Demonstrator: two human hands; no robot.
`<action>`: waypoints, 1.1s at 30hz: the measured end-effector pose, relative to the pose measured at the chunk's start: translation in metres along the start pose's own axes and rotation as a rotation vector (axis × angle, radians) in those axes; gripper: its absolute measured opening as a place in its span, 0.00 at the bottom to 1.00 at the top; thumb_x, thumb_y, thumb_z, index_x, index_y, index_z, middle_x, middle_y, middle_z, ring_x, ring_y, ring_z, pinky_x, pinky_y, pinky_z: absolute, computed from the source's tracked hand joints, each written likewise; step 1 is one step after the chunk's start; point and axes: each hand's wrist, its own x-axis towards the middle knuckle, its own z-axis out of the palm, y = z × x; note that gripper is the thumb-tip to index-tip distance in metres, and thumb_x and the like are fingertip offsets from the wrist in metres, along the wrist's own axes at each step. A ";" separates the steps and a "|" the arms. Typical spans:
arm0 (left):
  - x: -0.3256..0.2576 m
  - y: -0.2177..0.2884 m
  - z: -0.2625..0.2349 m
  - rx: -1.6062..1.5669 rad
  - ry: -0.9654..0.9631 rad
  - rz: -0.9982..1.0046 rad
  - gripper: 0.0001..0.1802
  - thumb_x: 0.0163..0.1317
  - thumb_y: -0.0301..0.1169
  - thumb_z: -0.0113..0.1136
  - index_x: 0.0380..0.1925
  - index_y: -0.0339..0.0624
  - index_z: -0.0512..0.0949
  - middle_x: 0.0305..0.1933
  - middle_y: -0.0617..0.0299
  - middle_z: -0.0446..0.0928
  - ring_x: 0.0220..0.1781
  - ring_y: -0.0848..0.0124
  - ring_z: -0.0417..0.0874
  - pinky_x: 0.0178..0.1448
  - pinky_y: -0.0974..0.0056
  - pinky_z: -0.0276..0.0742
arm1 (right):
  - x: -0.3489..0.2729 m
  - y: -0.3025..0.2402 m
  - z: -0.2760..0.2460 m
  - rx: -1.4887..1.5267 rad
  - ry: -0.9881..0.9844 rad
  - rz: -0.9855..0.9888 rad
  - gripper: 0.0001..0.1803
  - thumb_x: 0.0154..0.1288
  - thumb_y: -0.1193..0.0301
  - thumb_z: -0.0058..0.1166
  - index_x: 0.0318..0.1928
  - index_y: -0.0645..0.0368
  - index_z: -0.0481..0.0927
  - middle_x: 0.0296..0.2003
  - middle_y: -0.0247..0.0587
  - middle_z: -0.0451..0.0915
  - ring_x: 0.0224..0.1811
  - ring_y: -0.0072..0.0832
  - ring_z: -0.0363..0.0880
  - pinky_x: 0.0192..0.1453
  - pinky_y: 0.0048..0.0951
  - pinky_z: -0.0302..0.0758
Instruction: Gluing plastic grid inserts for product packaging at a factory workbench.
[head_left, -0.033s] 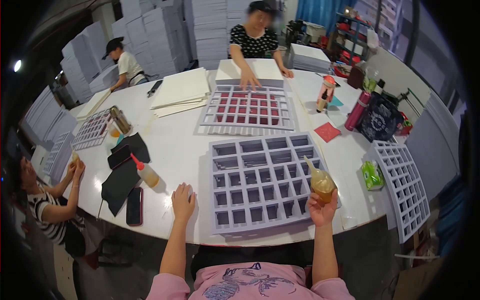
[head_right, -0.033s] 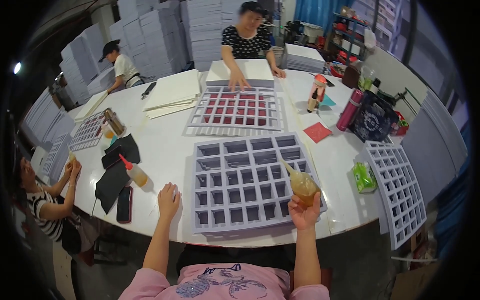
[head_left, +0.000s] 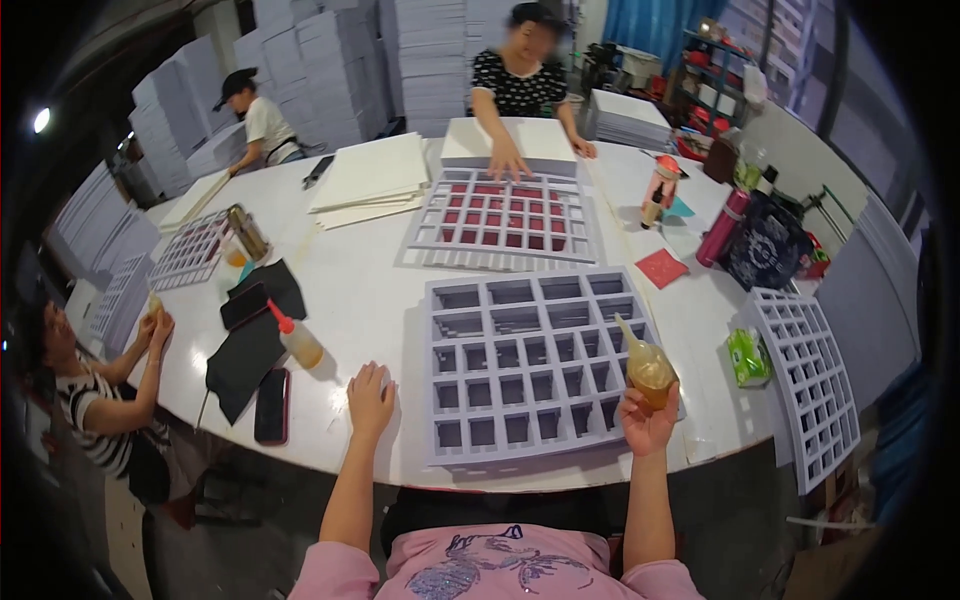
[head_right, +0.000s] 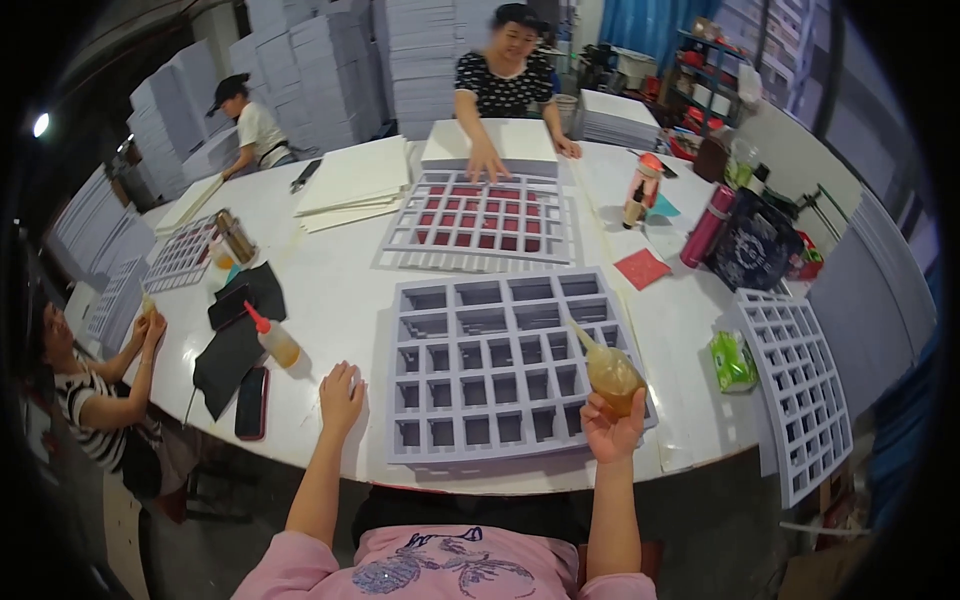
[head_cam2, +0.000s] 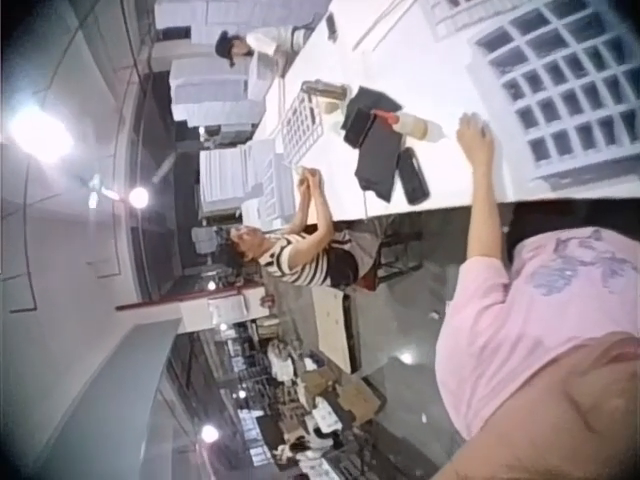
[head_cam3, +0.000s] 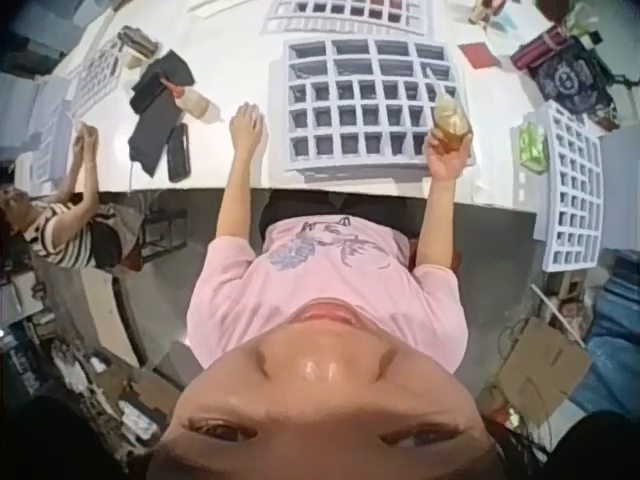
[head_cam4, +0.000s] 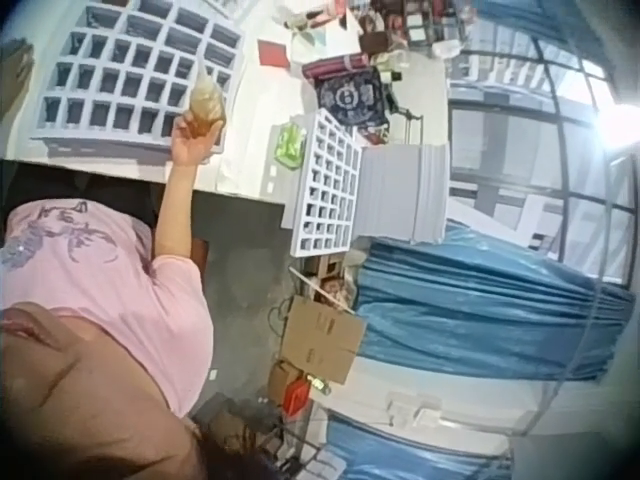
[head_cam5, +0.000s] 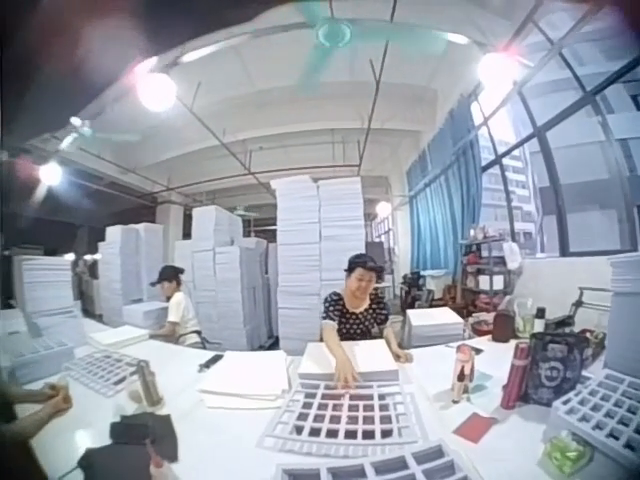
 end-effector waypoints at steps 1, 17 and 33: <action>0.000 0.000 -0.002 -0.007 0.009 0.023 0.19 0.58 0.35 0.55 0.49 0.42 0.73 0.59 0.51 0.69 0.64 0.56 0.65 0.65 0.47 0.55 | 0.001 0.001 0.001 -0.002 0.007 -0.001 0.33 0.62 0.51 0.52 0.60 0.60 0.62 0.50 0.47 0.69 0.34 0.25 0.67 0.35 0.26 0.67; -0.013 0.002 -0.009 -0.082 0.066 -0.046 0.16 0.57 0.34 0.55 0.46 0.43 0.73 0.57 0.52 0.70 0.63 0.57 0.65 0.66 0.48 0.56 | 0.001 -0.004 -0.006 -0.026 -0.112 0.116 0.36 0.64 0.57 0.52 0.65 0.65 0.55 0.57 0.54 0.66 0.34 0.25 0.64 0.36 0.24 0.64; -0.069 0.026 -0.021 0.039 0.087 0.020 0.20 0.59 0.38 0.53 0.51 0.44 0.69 0.60 0.51 0.65 0.65 0.56 0.61 0.65 0.46 0.55 | 0.002 -0.004 -0.009 -0.068 -0.149 0.069 0.36 0.65 0.61 0.52 0.66 0.65 0.52 0.60 0.54 0.61 0.38 0.27 0.66 0.39 0.25 0.67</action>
